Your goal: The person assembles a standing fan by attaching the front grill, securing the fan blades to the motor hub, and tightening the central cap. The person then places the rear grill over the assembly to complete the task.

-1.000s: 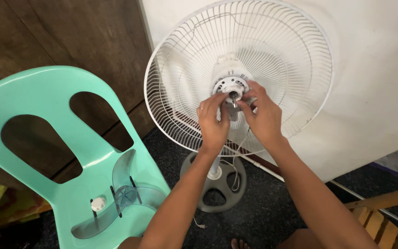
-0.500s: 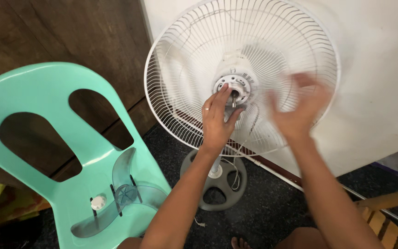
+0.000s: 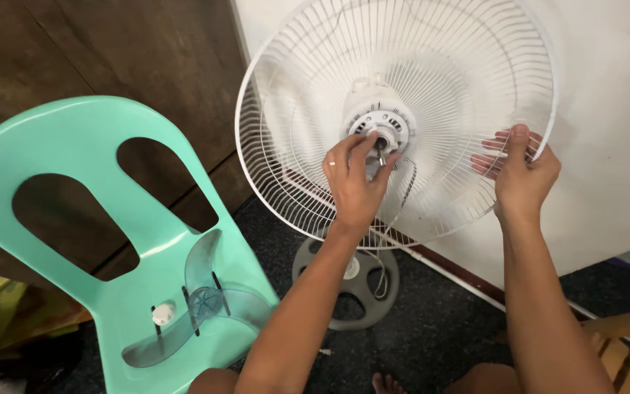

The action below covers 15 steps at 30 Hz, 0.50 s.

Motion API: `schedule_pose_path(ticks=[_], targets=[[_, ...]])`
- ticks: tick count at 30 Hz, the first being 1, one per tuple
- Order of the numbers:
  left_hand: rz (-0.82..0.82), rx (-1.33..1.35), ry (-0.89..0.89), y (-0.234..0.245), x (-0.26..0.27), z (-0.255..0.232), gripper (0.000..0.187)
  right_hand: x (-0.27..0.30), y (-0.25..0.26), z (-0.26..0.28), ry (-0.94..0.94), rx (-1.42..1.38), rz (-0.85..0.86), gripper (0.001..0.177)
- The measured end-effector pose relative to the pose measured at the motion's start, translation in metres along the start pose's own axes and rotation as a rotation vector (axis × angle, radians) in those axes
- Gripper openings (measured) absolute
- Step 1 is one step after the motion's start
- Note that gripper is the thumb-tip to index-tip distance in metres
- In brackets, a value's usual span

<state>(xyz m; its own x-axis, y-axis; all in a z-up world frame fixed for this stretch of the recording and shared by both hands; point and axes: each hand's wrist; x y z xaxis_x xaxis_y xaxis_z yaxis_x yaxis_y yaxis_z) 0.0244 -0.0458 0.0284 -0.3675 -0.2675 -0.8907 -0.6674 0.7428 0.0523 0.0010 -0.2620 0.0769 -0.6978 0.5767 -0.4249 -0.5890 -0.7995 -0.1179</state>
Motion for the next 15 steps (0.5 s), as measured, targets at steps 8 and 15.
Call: schedule_pose_path(ticks=[8,15], targets=[[0.004,0.021,0.058,-0.005,-0.002,-0.002,0.058,-0.005,-0.002,0.003,-0.064,0.036,-0.013,0.042],[0.114,-0.020,0.027,-0.002,-0.010,-0.004,0.050,-0.003,-0.002,-0.009,-0.039,0.000,-0.015,0.043]])
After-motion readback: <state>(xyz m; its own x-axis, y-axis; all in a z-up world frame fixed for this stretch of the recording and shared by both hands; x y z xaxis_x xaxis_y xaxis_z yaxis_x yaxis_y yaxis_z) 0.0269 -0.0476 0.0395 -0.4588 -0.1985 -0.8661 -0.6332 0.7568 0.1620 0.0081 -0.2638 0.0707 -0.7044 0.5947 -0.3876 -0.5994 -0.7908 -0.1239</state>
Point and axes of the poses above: each hand's wrist, its own x-axis away from the middle knuckle, its own y-axis out of the back of the hand, z = x × y, and after that the axes turned 5 degrees about -z, right-handed
